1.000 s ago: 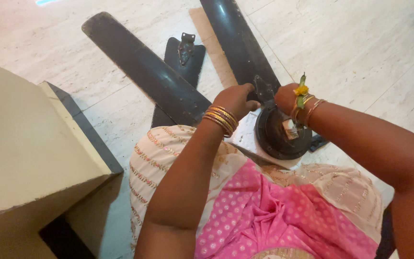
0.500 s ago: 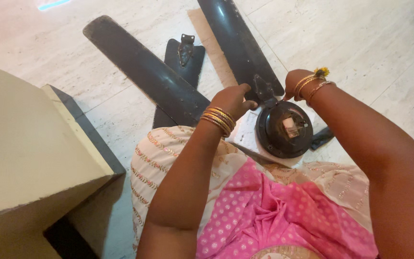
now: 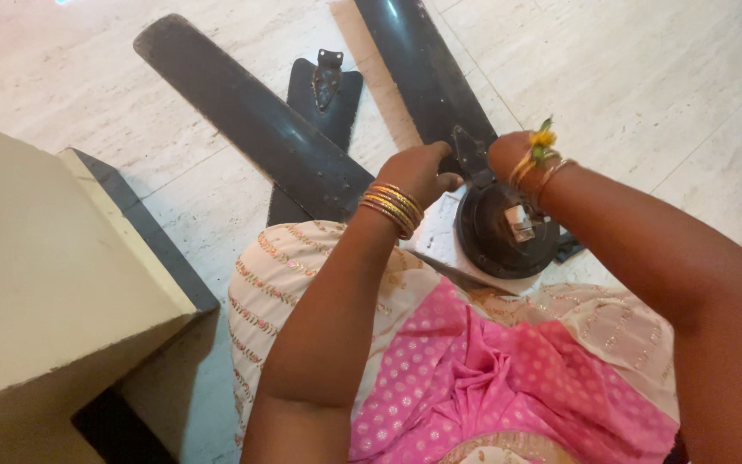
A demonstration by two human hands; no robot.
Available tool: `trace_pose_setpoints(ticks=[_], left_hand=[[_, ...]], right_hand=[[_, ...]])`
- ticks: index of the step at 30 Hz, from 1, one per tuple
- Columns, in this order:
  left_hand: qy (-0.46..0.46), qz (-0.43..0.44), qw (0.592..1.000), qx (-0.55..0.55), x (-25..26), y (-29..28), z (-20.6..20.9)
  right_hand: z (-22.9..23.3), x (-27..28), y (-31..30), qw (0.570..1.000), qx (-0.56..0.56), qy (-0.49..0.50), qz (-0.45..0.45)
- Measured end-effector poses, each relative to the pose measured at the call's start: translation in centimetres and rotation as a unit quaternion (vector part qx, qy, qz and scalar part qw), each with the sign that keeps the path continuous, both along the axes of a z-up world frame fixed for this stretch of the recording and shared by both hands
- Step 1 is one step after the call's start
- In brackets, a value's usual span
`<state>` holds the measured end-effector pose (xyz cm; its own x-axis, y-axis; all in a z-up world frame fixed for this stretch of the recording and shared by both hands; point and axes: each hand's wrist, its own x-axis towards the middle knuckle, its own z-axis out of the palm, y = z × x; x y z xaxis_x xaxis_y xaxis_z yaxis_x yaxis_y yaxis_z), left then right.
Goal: The person sits on the floor and attaches ceiling fan blades to the motor housing using a screwdriver. They align each blade, insert screws, and tighten them to secure the blades in place.
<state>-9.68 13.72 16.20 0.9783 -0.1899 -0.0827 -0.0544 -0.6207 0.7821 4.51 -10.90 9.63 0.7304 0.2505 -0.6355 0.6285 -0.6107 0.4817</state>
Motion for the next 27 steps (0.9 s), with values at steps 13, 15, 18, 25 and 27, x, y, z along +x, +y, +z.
trace_pose_setpoints(ticks=[13, 15, 18, 25, 27], left_hand=[[0.017, -0.004, 1.0, -0.006, 0.4, -0.1, -0.5], [0.0, 0.0, 1.0, -0.017, 0.5, 0.2, -0.9], [0.002, 0.004, 1.0, -0.014, 1.3, 0.2, -1.4], [0.024, 0.005, 1.0, -0.009, 2.2, -0.1, -2.1], [0.012, 0.003, 1.0, -0.01, 2.2, 0.1, -2.0]], right_hand=[[6.1, -0.7, -1.4, 0.994, 0.102, -0.034, -0.024], [6.7, -1.7, -1.1, 0.994, 0.1, -0.035, -0.007], [6.5, -3.1, -1.4, 0.995, 0.065, -0.056, 0.052], [4.9, -4.4, -2.9, 0.992, 0.066, -0.073, 0.084], [5.6, -4.7, -2.9, 0.992, 0.077, -0.068, 0.076]])
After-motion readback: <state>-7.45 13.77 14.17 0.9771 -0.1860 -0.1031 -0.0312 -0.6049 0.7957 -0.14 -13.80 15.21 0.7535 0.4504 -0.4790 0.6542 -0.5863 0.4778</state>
